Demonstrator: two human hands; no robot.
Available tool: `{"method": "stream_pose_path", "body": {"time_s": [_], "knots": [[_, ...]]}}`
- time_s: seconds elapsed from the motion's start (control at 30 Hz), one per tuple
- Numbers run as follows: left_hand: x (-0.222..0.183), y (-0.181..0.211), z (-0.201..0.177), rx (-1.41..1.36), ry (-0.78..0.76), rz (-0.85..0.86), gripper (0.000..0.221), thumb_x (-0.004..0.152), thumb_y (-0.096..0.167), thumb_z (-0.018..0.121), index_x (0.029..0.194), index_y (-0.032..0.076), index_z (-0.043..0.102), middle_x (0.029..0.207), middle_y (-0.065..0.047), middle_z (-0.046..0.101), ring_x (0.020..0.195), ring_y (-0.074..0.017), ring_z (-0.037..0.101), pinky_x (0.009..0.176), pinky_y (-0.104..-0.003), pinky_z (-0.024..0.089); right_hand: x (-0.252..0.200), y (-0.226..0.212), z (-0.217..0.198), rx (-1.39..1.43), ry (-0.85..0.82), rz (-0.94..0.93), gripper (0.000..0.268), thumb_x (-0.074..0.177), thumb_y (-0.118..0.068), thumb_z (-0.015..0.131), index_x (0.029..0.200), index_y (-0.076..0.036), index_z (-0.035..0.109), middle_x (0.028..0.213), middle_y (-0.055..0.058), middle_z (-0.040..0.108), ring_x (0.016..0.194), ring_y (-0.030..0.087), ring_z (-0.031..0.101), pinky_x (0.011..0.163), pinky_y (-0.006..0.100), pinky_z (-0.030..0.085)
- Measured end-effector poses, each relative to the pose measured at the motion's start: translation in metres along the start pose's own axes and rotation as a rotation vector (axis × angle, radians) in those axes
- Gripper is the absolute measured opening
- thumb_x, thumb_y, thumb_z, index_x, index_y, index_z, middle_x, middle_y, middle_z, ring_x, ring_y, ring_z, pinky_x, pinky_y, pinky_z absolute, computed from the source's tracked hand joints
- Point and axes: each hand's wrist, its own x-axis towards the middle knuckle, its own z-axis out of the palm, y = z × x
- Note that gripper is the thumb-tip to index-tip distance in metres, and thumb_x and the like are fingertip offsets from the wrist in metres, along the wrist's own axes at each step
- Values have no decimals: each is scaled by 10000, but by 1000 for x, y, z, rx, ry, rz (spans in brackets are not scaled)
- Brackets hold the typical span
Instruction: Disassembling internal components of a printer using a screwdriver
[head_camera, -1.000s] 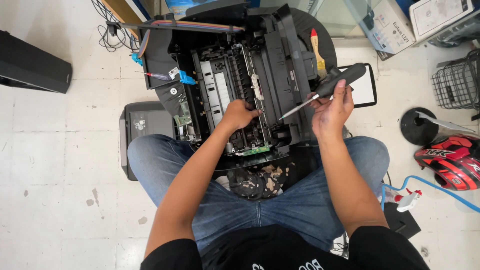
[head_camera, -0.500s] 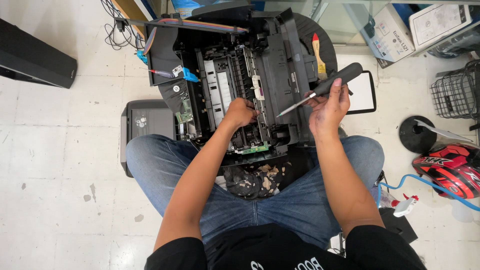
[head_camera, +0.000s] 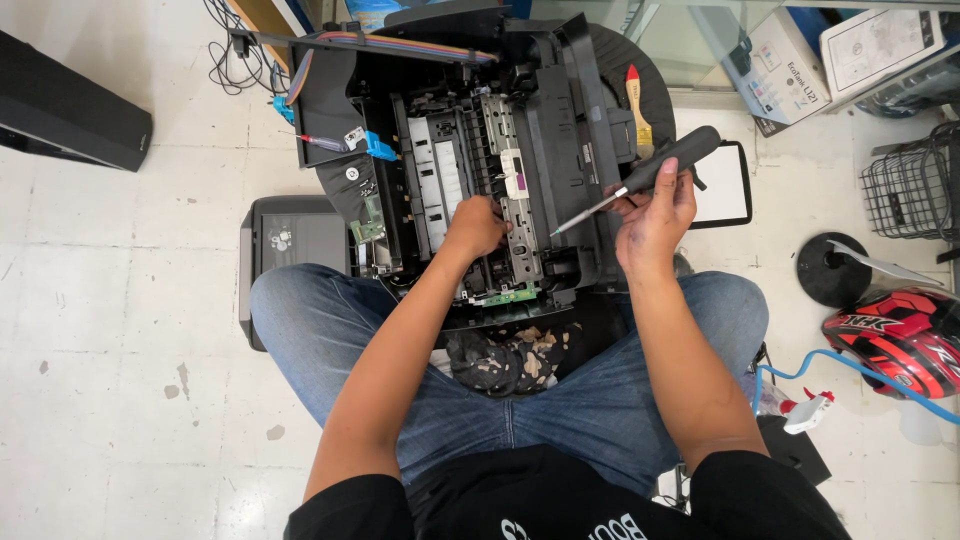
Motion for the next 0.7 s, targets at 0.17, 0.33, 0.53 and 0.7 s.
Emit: {"method": "stream_pose_path", "body": {"time_s": [0.17, 0.33, 0.53, 0.7], "knots": [[4, -3, -1, 81, 34, 20, 339, 877, 174, 789, 1129, -48, 746, 1011, -216, 778, 1017, -412, 740, 822, -489, 626, 1, 4, -3, -13, -11, -3, 293, 1061, -403, 576, 1087, -111, 565, 965, 163, 723, 664, 329, 768, 511, 399, 721], [-12, 6, -14, 97, 76, 0, 354, 874, 175, 805, 1127, -68, 760, 1022, -279, 760, 1020, -448, 728, 815, -490, 622, 2, 11, -6, -16, -20, -16, 286, 1064, -399, 586, 1068, -113, 567, 986, 163, 723, 667, 333, 765, 517, 397, 725], [-3, -5, -8, -5, 83, -31, 342, 853, 198, 836, 1104, -24, 769, 1029, -277, 756, 1042, -446, 723, 820, -501, 615, 5, 17, -5, -3, -14, 6, 278, 1065, -396, 580, 1038, -120, 555, 990, 168, 719, 636, 359, 754, 468, 410, 701], [10, -17, 12, 63, 228, 26, 579, 698, 181, 929, 1160, -50, 668, 1066, -249, 690, 1011, -465, 719, 802, -544, 627, 1, 11, -1, -7, 9, 19, 281, 1052, -404, 602, 1013, -128, 564, 872, 164, 699, 633, 360, 756, 474, 394, 700]]}}
